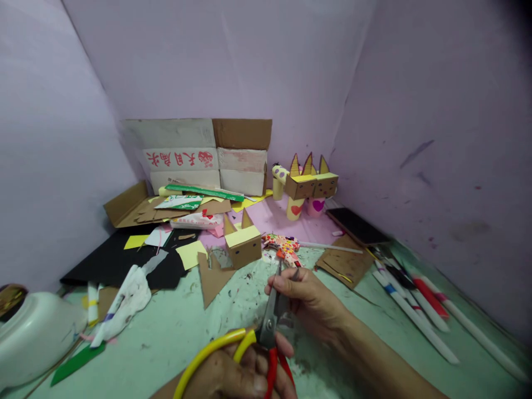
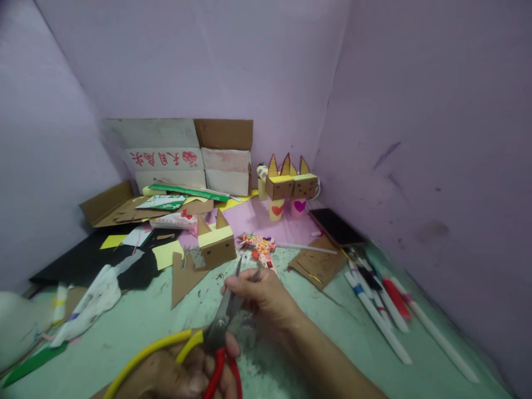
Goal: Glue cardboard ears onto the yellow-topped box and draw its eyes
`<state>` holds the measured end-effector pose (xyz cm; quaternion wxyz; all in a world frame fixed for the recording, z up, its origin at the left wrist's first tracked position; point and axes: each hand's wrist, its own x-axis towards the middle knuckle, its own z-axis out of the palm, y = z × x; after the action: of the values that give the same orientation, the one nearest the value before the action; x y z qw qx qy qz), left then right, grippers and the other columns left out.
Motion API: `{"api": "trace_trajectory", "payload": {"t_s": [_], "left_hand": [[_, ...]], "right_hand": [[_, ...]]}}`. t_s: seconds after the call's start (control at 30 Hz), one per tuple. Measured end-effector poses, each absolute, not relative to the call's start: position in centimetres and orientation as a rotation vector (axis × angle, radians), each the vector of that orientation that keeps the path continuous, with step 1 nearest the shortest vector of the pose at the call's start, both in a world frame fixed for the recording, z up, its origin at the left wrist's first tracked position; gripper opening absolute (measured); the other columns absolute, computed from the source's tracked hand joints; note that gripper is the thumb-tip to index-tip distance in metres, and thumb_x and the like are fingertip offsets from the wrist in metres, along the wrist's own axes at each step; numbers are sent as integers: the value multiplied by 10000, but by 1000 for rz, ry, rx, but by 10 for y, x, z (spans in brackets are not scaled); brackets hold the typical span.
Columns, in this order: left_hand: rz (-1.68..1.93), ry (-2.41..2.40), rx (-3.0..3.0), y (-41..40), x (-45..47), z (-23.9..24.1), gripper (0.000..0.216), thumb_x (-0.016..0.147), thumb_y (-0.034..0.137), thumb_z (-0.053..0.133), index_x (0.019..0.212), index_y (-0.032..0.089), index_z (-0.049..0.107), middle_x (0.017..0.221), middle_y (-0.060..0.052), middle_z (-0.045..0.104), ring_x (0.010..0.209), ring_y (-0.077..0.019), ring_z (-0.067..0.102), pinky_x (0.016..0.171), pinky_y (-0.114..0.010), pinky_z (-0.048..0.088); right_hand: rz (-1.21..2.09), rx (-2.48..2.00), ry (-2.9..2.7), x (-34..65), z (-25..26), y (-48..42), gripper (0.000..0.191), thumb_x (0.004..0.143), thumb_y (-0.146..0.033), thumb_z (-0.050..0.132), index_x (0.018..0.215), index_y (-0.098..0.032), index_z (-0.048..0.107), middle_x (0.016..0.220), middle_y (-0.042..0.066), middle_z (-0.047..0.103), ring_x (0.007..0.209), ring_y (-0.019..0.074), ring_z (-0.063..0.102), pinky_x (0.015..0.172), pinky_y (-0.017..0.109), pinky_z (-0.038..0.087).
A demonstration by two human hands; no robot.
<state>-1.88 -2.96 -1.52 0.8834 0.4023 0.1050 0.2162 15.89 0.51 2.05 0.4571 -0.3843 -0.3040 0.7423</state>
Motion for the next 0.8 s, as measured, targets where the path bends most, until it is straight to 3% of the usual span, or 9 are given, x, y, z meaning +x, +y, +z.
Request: {"api": "trace_trajectory", "payload": {"t_s": [0.23, 0.37, 0.43, 0.5, 0.53, 0.6, 0.7, 0.8], "left_hand": [[369, 392, 882, -33, -18, 11, 458, 730, 338, 702, 1111, 136, 546, 924, -136, 710, 760, -178, 668, 617, -234, 426], [457, 399, 953, -33, -15, 4, 494, 718, 434, 699, 1084, 148, 531, 808, -105, 697, 633, -136, 623, 560, -209, 386], [531, 478, 1059, -34, -18, 5, 515, 708, 489, 677, 1082, 170, 527, 777, -80, 682, 572, -116, 572, 527, -208, 374], [582, 685, 1238, -37, -24, 13, 450, 702, 439, 669, 1068, 203, 558, 804, -50, 666, 565, -105, 520, 510, -206, 360], [626, 816, 1375, -39, -27, 18, 406, 691, 358, 672, 1063, 226, 577, 817, -29, 655, 557, -97, 486, 508, -205, 352], [753, 1119, 1630, -44, -31, 29, 415, 684, 254, 635, 1095, 281, 584, 827, 3, 627, 543, -100, 454, 514, -213, 369], [941, 1480, 1954, -49, -28, 38, 436, 685, 213, 592, 1115, 291, 590, 881, -34, 622, 690, -195, 554, 603, -273, 427], [824, 1685, 2232, -50, -21, 38, 469, 686, 174, 540, 1147, 252, 570, 931, -80, 615, 824, -278, 580, 637, -332, 433]], "right_hand": [[1534, -887, -430, 172, 28, 20, 339, 527, -393, 835, 571, -146, 606, 537, -41, 578, 435, 57, 490, 466, 176, 443], [1244, -894, -478, 182, 26, 28, 502, 621, -471, 758, 422, -190, 393, 451, -53, 446, 442, 80, 434, 479, 204, 442], [1051, -964, -579, 183, 23, 27, 402, 610, -431, 776, 496, -182, 482, 544, -37, 522, 491, 89, 464, 505, 213, 449], [937, -991, -715, 181, 22, 23, 290, 591, -348, 806, 733, -187, 611, 719, -21, 604, 576, 98, 519, 544, 213, 458], [939, -976, -798, 180, 22, 20, 323, 601, -331, 802, 837, -200, 625, 754, -22, 612, 589, 98, 528, 546, 211, 456], [1067, -918, -991, 174, 24, 11, 313, 648, -383, 763, 860, -194, 632, 689, -22, 599, 544, 95, 520, 503, 209, 433], [1332, -876, -1265, 162, 26, -4, 385, 643, -523, 710, 716, -153, 638, 558, -4, 564, 454, 102, 492, 413, 214, 361], [1311, -1025, -1283, 156, 26, -9, 410, 680, -524, 676, 532, -153, 584, 459, 3, 533, 401, 98, 461, 392, 223, 332]]}}
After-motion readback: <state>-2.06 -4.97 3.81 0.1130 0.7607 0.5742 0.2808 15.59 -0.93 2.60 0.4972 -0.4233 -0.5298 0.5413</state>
